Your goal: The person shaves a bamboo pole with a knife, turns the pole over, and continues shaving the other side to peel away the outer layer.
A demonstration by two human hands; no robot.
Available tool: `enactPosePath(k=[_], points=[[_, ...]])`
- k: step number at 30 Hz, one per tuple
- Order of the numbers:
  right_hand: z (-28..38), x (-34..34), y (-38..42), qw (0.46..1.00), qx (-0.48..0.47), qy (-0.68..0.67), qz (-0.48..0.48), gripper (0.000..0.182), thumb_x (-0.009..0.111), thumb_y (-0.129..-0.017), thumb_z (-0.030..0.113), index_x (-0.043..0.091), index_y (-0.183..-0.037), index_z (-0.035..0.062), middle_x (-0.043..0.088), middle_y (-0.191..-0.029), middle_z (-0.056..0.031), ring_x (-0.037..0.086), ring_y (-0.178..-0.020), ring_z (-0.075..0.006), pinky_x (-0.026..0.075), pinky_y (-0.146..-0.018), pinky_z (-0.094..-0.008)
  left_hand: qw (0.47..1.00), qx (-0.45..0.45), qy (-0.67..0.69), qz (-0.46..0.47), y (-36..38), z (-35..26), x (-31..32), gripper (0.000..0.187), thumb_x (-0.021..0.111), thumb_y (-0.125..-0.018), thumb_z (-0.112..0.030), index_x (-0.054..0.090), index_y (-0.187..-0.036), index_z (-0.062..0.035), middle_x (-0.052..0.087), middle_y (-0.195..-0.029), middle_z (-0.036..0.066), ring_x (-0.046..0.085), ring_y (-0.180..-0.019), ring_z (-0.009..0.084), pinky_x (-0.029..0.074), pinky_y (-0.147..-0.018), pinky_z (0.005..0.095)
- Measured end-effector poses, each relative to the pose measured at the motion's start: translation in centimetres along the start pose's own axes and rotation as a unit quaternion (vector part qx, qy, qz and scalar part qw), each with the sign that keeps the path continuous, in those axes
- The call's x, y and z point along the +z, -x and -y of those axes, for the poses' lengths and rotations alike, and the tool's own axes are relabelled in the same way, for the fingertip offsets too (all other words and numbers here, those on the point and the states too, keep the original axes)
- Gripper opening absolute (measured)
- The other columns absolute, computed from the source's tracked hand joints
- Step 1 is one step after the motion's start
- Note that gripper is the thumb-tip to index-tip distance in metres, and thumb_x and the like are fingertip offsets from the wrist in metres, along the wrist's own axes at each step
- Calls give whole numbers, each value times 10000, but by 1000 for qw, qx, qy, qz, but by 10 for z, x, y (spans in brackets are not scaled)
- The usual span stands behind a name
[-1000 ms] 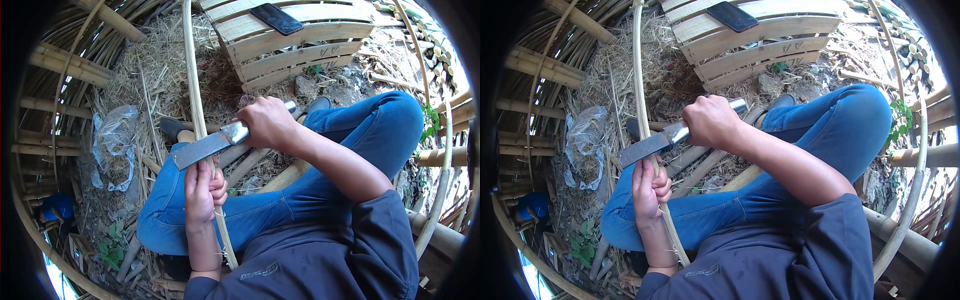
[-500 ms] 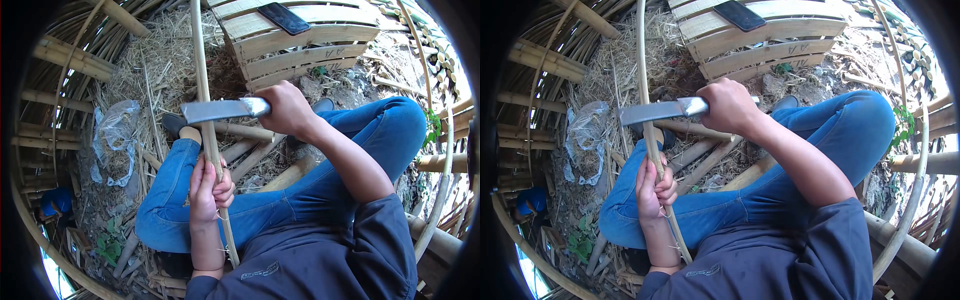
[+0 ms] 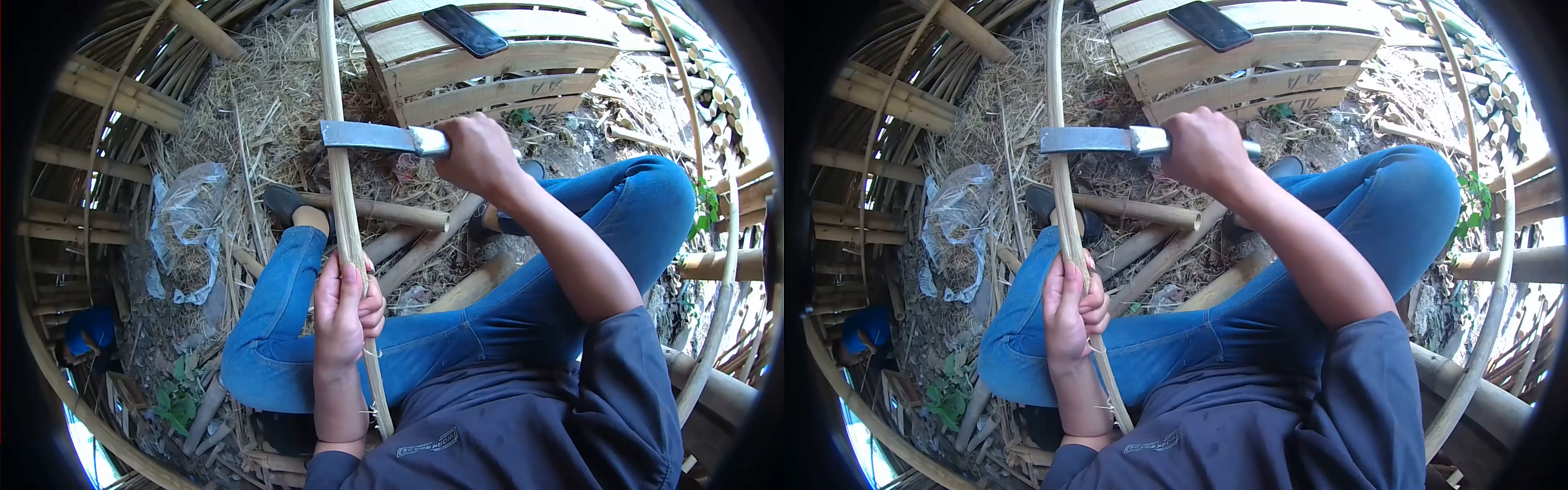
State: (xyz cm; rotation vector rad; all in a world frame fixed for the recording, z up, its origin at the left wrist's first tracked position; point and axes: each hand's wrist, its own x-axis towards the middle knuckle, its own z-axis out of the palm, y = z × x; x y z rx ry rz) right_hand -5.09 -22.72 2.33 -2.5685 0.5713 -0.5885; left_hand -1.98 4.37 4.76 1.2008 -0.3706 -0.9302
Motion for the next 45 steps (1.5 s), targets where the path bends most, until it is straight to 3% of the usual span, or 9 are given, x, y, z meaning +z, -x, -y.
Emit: enactPosePath(k=[5,11,13,25,29,32,35,40,45], points=[[3,-12,15,994,-10,-104,11,251,691,-703,143,775,-935,101,700,-801,-196,683,-780,-387,558,-776,-454,1000,8,18,3,-2,-3,-2,235,406,-1090,-309,480,-1085,-86,332,-601,-51,240,-444,2,175,-376,177],[26,-6,28,981,-125,-26,146,120,696,-672,180,706,-755,94,671,-696,-159,676,-704,-378,553,-697,-477,998,-22,32,-41,-3,0,-8,266,375,-1095,-326,485,-1112,-84,343,-615,-43,235,-448,6,176,-374,177],[28,4,35,978,-160,-40,126,128,706,-613,165,625,-674,87,619,-617,-137,643,-645,-380,516,-625,-487,996,-41,45,-62,-3,1,-8,273,366,-1097,-340,486,-1111,-96,359,-627,-36,250,-455,9,194,-381,178],[27,13,27,983,-48,38,173,157,698,-622,144,711,-742,43,670,-716,-223,680,-731,-414,559,-702,-480,965,18,-215,-150,-9,19,3,294,326,-1103,-336,447,-1027,-80,413,-641,-28,352,-466,8,310,-398,182],[7,22,9,998,26,26,45,128,688,-694,144,728,-749,36,688,-737,-223,704,-727,-394,576,-708,-467,972,4,-177,-158,-8,15,4,284,336,-1103,-322,462,-1037,-76,423,-640,-27,344,-464,7,298,-400,183],[-7,-5,-2,998,12,52,34,137,685,-706,153,735,-777,46,685,-749,-227,702,-759,-382,568,-739,-477,976,-1,-157,-149,-8,11,7,286,342,-1102,-319,479,-1066,-71,423,-638,-29,336,-468,3,279,-401,181],[10,-3,18,996,-17,-57,59,199,659,-706,119,751,-875,68,682,-783,-214,672,-756,-405,555,-742,-468,977,1,-148,-157,-10,10,0,295,345,-1103,-321,489,-1108,-64,422,-640,-31,336,-481,0,267,-409,176],[32,5,37,980,-104,-41,164,156,693,-651,155,714,-762,47,673,-701,-198,688,-711,-395,568,-715,-480,977,-9,-120,-174,-11,10,-2,309,347,-1103,-328,492,-1169,-63,409,-655,-37,345,-500,3,269,-421,172],[37,23,43,979,-80,-43,185,137,680,-631,129,699,-745,56,660,-682,-202,674,-715,-405,554,-720,-499,982,-8,-120,-146,-11,14,-1,309,335,-1105,-325,488,-1203,-75,401,-661,-35,331,-487,3,263,-421,169]])
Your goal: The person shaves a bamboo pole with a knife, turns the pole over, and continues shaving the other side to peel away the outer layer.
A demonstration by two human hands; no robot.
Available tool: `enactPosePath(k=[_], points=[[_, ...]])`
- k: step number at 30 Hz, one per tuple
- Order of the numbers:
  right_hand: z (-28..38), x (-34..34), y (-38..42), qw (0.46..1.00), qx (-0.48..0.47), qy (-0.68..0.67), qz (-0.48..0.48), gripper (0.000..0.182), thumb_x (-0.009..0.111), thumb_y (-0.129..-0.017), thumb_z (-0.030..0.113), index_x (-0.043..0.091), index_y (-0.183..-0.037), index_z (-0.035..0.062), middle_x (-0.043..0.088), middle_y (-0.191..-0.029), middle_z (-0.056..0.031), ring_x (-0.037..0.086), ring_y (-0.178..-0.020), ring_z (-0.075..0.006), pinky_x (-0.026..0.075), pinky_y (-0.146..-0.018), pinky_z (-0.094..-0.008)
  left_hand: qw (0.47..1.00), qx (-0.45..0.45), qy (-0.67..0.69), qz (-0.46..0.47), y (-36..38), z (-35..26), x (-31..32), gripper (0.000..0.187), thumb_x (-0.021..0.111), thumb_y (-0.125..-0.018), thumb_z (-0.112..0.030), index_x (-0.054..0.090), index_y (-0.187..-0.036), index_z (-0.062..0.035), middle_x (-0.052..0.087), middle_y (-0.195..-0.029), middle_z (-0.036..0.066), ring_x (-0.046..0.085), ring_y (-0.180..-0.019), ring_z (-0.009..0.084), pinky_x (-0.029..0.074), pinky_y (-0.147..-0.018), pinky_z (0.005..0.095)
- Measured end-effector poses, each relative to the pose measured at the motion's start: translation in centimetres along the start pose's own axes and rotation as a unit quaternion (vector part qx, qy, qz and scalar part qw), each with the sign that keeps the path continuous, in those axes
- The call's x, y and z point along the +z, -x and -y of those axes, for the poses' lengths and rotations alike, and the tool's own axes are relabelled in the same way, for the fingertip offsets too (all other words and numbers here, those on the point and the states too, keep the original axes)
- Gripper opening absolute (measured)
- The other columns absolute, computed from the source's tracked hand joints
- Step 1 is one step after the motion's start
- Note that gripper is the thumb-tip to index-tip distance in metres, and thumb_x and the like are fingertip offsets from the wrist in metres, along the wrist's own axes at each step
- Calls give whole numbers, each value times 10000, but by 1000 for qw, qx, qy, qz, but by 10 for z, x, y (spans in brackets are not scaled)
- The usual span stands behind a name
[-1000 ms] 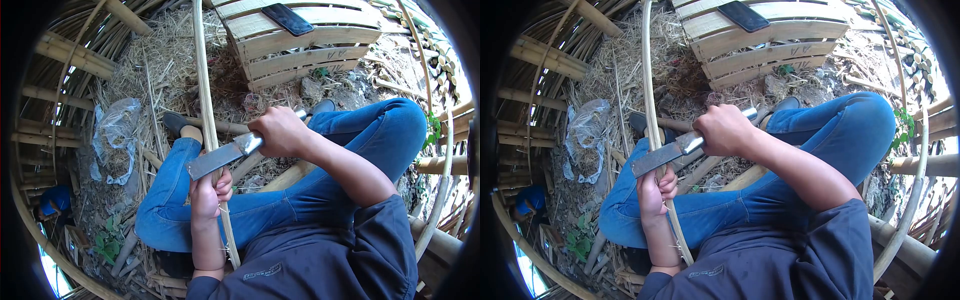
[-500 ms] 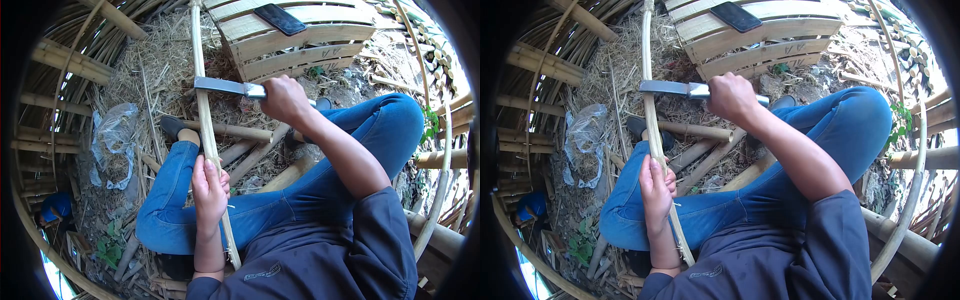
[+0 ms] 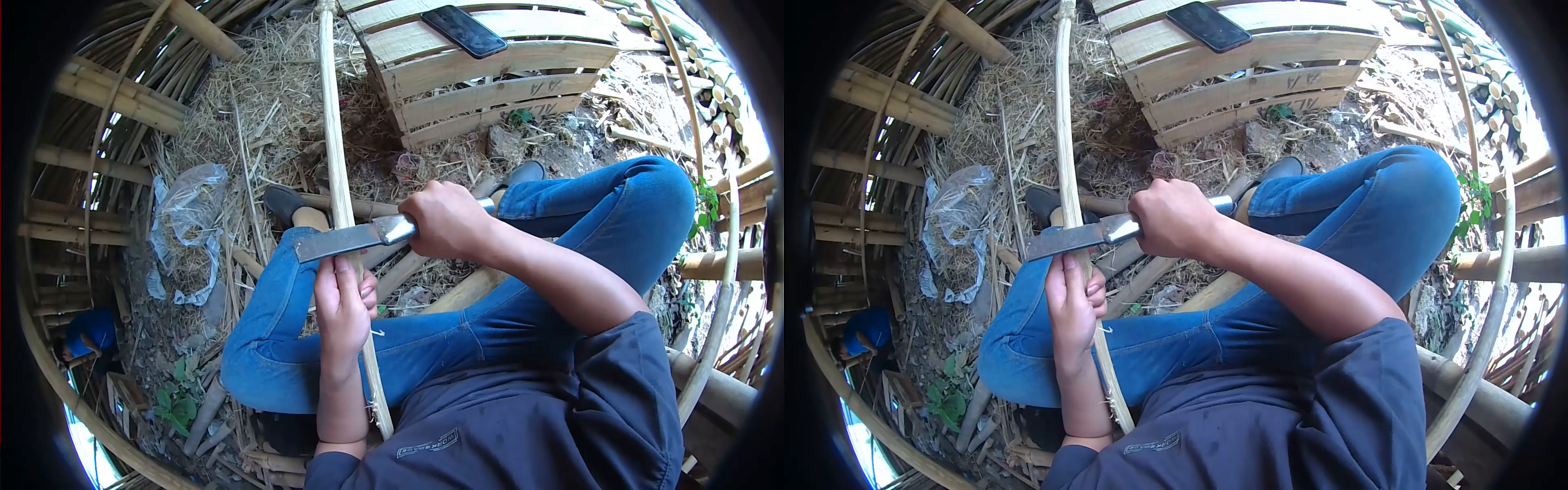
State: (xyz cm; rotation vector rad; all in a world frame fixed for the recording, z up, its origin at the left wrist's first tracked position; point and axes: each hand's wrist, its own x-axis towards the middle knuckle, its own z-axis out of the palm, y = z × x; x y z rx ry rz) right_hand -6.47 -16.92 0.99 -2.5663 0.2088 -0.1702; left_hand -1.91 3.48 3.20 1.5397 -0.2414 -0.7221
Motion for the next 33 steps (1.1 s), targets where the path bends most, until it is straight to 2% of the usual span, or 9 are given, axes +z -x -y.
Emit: enactPosePath(k=[11,17,19,21,26,28,30,31,33], points=[[-5,1,-10,999,5,32,-18,160,709,-587,139,702,-716,46,661,-680,-204,681,-714,-402,556,-708,-492,998,35,-48,-12,-1,8,1,284,356,-1101,-277,469,-1255,-67,425,-661,-28,361,-490,-3,282,-408,172],[-11,-15,-15,997,7,26,-74,147,657,-672,109,733,-770,31,685,-730,-227,695,-728,-414,573,-725,-474,997,43,-57,-6,11,-4,8,275,354,-1100,-284,472,-1198,-55,441,-663,-23,358,-497,-7,274,-414,167],[-27,-41,-30,983,122,-41,-132,176,657,-732,137,741,-835,21,688,-770,-243,696,-753,-413,567,-772,-488,998,49,-51,4,26,-12,9,278,354,-1100,-291,473,-1172,-50,437,-661,-23,350,-499,-7,264,-418,164],[-43,-77,-28,973,87,65,-203,193,657,-763,146,755,-907,62,710,-828,-214,700,-754,-385,566,-765,-469,998,46,-19,34,35,-14,6,284,357,-1099,-300,473,-1161,-48,430,-658,-26,338,-498,-6,255,-423,163],[-15,-136,19,978,10,107,-178,144,719,-742,151,728,-821,30,668,-751,-204,665,-773,-389,537,-722,-452,997,17,40,63,26,-17,-5,310,353,-1099,-329,476,-1191,-59,400,-644,-36,306,-481,-5,235,-421,167],[-7,-159,27,985,-5,134,-105,142,743,-705,122,653,-704,13,577,-629,-191,607,-688,-404,488,-650,-457,998,25,35,50,21,-17,-10,357,358,-1099,-354,462,-1270,-58,371,-633,-43,270,-466,-8,207,-401,166],[15,-189,25,978,70,198,17,154,748,-685,121,640,-707,14,566,-644,-180,606,-712,-391,487,-665,-451,999,22,31,37,18,-21,-14,358,360,-1098,-354,462,-1278,-62,368,-633,-44,269,-464,-9,203,-396,166],[13,-192,26,976,-3,214,-48,150,746,-676,115,655,-745,18,601,-710,-167,626,-782,-367,498,-706,-450,999,17,36,27,16,-22,-15,346,359,-1099,-347,463,-1280,-70,359,-623,-45,261,-455,-9,192,-387,166],[9,-195,10,969,-110,199,-100,153,722,-631,59,584,-680,14,533,-625,-151,565,-681,-368,478,-689,-453,999,17,42,22,12,-27,-18,338,358,-1100,-340,463,-1278,-73,352,-616,-46,254,-449,-8,187,-383,168]])
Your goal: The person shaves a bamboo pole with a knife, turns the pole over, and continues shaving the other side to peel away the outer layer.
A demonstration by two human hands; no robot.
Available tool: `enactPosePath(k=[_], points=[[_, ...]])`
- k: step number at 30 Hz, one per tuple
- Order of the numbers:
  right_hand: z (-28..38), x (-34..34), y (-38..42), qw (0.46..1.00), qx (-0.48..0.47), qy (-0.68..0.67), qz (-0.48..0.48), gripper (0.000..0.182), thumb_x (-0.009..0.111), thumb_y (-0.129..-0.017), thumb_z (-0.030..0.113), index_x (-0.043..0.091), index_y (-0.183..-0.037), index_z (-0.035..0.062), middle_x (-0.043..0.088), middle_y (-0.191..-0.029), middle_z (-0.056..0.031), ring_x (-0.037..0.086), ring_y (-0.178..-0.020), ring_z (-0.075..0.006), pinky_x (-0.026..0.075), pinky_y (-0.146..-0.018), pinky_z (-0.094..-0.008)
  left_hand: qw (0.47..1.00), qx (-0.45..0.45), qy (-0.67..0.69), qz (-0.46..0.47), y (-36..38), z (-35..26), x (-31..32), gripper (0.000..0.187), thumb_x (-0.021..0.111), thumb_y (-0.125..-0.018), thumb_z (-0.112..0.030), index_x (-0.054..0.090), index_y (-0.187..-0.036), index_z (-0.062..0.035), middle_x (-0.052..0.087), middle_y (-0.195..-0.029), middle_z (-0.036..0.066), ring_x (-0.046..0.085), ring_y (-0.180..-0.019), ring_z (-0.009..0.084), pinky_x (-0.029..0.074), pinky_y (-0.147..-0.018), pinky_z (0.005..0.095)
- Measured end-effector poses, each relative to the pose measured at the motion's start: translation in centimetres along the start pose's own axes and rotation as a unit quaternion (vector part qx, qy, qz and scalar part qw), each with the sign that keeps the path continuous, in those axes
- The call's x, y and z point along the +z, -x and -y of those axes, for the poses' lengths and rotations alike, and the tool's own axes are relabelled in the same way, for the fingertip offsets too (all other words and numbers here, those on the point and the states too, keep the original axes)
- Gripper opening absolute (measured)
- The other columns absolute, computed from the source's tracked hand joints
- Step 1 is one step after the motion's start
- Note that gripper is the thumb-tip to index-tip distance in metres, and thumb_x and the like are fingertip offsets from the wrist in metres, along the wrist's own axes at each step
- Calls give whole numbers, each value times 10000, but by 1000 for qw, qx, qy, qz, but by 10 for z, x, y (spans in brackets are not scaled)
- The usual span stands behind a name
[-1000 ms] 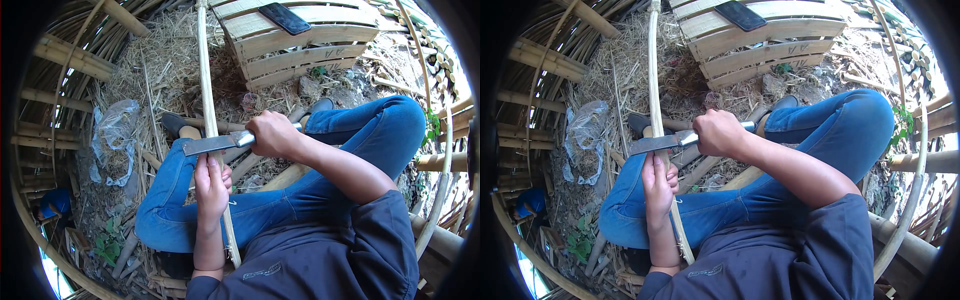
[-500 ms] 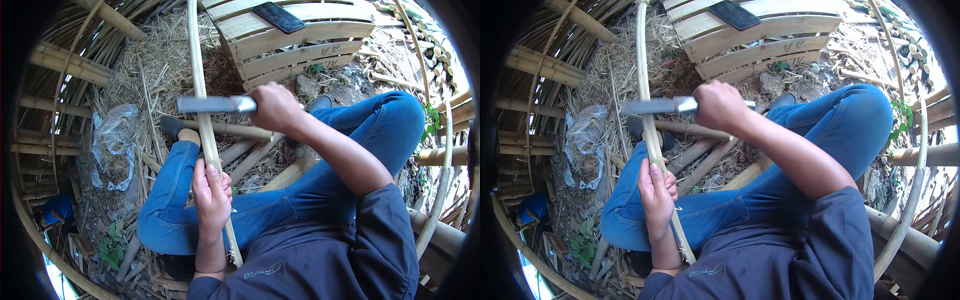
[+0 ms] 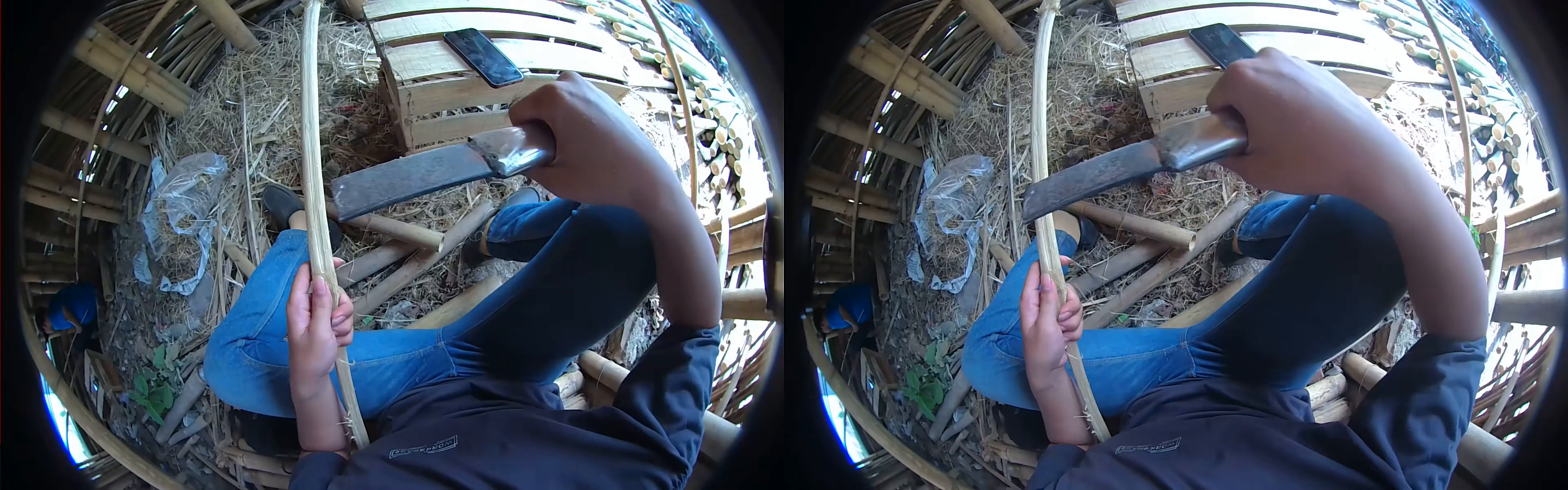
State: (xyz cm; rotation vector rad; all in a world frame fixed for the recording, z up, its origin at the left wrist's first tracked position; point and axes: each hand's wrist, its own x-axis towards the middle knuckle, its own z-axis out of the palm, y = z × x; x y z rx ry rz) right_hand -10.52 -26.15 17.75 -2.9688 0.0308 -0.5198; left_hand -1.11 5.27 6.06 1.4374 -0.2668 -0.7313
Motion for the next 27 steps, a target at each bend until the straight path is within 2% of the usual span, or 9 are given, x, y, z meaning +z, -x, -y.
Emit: enactPosePath(k=[1,2,5,6,10,15,19,24,27], points=[[-3,3,-10,998,-46,-13,-38,167,710,-609,30,548,-647,12,498,-582,-143,534,-631,-368,468,-680,-454,1000,-1,1,-4,-2,-3,-1,334,357,-1100,-337,463,-1278,-74,348,-613,-46,251,-446,-8,185,-382,168],[-5,8,-21,991,-104,-25,-83,114,708,-618,35,614,-680,21,559,-610,-127,573,-624,-357,492,-680,-444,1000,2,4,-4,-4,-5,-3,324,356,-1101,-332,462,-1273,-80,336,-606,-50,242,-440,-7,176,-375,172],[14,-10,-58,991,-114,-5,71,108,711,-643,68,663,-723,14,629,-683,-139,638,-668,-348,513,-663,-432,999,-15,14,-38,-5,-4,-7,318,354,-1101,-333,461,-1265,-83,328,-606,-51,238,-443,-6,172,-376,172],[15,-9,-69,985,-145,5,88,101,706,-652,70,666,-726,13,639,-692,-141,652,-683,-346,519,-658,-428,999,-16,11,-46,-4,-3,-8,314,361,-1099,-334,461,-1262,-85,321,-606,-50,239,-444,-2,179,-378,175],[13,10,-100,961,-245,-23,125,73,688,-682,62,672,-726,6,661,-706,-142,689,-725,-338,542,-654,-411,993,-59,65,-84,4,2,-11,241,414,-1041,-91,407,-1282,-78,361,-620,-21,295,-448,13,222,-380,171],[1,27,-74,941,-329,-46,70,58,685,-719,49,674,-749,1,669,-706,-141,708,-744,-326,561,-656,-389,987,-54,21,-153,5,16,-1,209,437,-1071,-217,443,-1235,-88,368,-611,-32,295,-442,11,228,-374,178],[-13,12,-49,939,-293,-88,159,100,711,-707,82,672,-749,0,670,-690,-138,708,-725,-326,566,-668,-395,991,-25,-41,-122,4,10,4,261,431,-1082,-332,467,-1183,-94,376,-608,-35,295,-440,7,227,-372,180],[-25,5,-29,948,-232,16,216,142,740,-639,132,679,-718,32,660,-653,-132,703,-693,-321,556,-650,-401,995,-45,-2,-89,18,2,-4,255,399,-1091,-332,468,-1164,-98,374,-607,-29,286,-442,4,224,-375,179],[-22,2,-27,942,-226,62,241,110,717,-689,120,686,-750,34,675,-683,-122,712,-690,-310,563,-624,-395,996,-49,14,-77,29,7,-9,249,399,-1092,-330,473,-1161,-103,382,-613,-28,287,-444,8,228,-378,179]])
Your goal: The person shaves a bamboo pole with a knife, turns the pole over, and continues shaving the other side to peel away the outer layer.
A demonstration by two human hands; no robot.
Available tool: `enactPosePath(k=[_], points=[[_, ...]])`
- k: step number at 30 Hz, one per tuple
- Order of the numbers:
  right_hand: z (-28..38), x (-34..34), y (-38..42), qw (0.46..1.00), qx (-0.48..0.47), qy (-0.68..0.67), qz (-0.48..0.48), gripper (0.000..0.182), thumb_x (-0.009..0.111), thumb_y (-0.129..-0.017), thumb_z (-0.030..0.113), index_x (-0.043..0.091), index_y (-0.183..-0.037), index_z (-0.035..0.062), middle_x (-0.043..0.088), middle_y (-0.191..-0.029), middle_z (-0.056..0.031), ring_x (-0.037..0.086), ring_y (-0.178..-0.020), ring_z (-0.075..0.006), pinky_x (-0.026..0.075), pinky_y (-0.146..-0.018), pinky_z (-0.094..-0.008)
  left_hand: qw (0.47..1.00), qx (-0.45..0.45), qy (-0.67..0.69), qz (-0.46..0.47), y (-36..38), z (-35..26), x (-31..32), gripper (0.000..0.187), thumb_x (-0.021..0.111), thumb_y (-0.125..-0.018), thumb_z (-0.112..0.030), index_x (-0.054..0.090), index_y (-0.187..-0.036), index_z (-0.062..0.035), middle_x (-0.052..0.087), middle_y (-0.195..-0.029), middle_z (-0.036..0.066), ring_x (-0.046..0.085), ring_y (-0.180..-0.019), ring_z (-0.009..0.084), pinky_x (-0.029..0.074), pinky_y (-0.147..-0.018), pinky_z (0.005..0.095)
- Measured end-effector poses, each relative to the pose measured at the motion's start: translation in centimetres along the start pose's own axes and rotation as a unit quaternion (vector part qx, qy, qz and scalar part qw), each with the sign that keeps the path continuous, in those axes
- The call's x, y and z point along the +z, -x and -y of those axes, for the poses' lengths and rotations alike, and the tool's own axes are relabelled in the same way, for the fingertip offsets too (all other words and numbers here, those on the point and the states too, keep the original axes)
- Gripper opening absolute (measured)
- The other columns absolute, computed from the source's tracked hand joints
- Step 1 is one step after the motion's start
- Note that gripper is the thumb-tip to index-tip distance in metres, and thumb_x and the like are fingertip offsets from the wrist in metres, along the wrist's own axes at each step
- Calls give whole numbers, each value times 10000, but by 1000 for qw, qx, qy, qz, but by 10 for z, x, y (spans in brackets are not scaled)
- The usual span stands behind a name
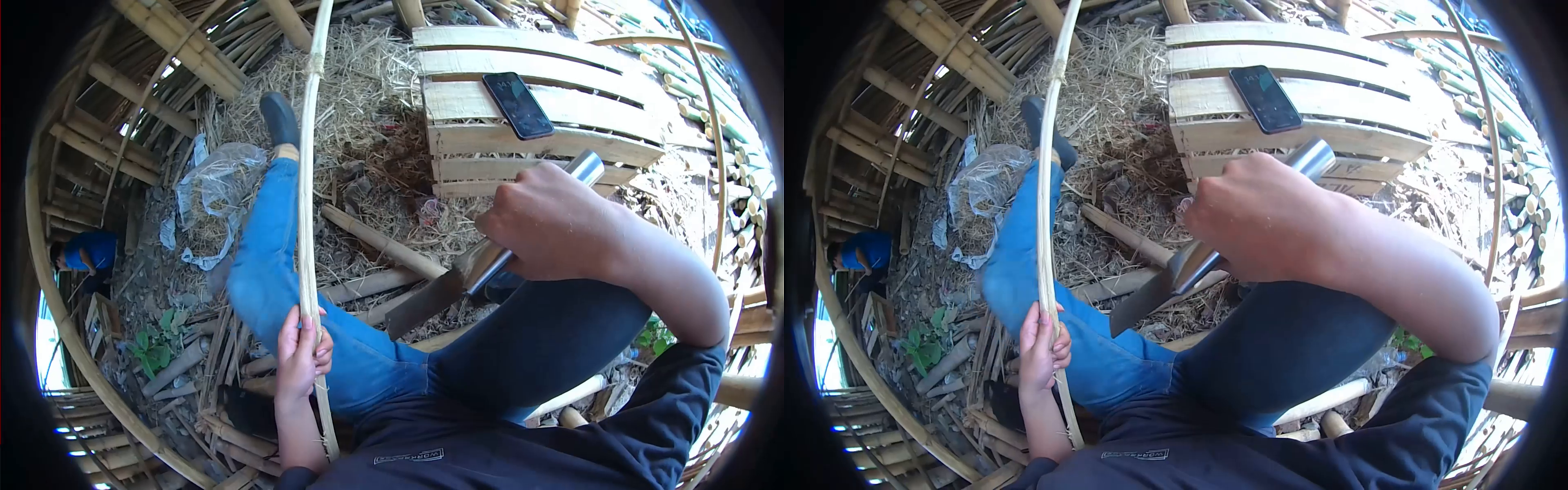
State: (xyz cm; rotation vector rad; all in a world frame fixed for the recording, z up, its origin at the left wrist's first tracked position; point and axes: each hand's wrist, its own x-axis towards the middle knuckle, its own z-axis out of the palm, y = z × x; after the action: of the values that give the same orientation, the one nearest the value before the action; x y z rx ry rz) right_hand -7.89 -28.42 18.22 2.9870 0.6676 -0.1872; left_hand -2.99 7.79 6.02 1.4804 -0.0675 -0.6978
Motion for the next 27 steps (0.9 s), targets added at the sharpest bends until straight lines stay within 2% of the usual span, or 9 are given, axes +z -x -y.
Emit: enactPosePath(k=[1,4,7,12,14,17,20,23,27], points=[[1,3,-4,1000,3,-2,-10,143,724,-624,129,670,-723,42,660,-654,-125,702,-687,-311,549,-630,-402,1000,-8,5,-6,4,4,-1,244,396,-1093,-323,475,-1159,-101,390,-622,-25,292,-450,10,239,-386,180],[8,-6,-19,1000,-28,4,-9,96,692,-713,112,690,-771,36,667,-667,-113,712,-675,-289,559,-603,-384,1000,-19,17,-8,10,20,-3,242,398,-1092,-321,472,-1158,-100,396,-631,-23,299,-461,10,253,-395,181],[25,-11,-22,998,-31,19,-57,70,672,-748,106,682,-780,44,665,-662,-105,711,-663,-274,553,-579,-375,999,-29,25,-2,14,34,0,244,410,-1088,-332,467,-1160,-105,401,-637,-21,315,-472,16,270,-401,184],[74,-4,1,999,22,19,26,61,625,-799,95,643,-789,37,656,-639,-83,702,-634,-258,518,-527,-356,998,-34,48,34,20,56,-10,274,419,-1083,-359,464,-1161,-100,417,-644,-17,348,-478,19,290,-406,185],[98,2,9,997,57,-11,57,70,632,-788,114,632,-793,44,647,-631,-87,693,-620,-266,510,-523,-361,998,-36,48,36,23,69,-16,283,416,-1083,-368,467,-1153,-98,420,-642,-17,356,-476,22,296,-406,188],[121,28,7,993,80,-83,6,110,653,-761,141,623,-814,51,643,-630,-100,687,-617,-287,512,-530,-380,998,-44,44,30,31,80,-17,296,407,-1084,-377,472,-1139,-94,424,-639,-14,368,-478,24,308,-406,194],[141,52,-18,978,147,-146,-4,181,686,-765,194,612,-845,50,667,-675,-131,698,-659,-321,538,-567,-419,996,-64,53,20,37,107,-22,324,387,-1086,-390,477,-1124,-81,437,-632,-7,380,-477,28,320,-409,203],[150,78,-38,958,182,-210,-68,217,710,-747,243,603,-835,76,653,-683,-138,673,-671,-353,525,-606,-463,996,-72,46,25,40,113,-16,344,381,-1086,-400,474,-1123,-71,451,-634,-1,384,-477,32,329,-418,203],[147,84,-36,969,167,-180,-42,218,699,-767,264,610,-836,77,652,-676,-139,671,-670,-358,527,-610,-474,996,-67,54,24,40,122,-18,335,383,-1085,-402,474,-1130,-83,456,-635,0,397,-486,33,335,-420,207]])
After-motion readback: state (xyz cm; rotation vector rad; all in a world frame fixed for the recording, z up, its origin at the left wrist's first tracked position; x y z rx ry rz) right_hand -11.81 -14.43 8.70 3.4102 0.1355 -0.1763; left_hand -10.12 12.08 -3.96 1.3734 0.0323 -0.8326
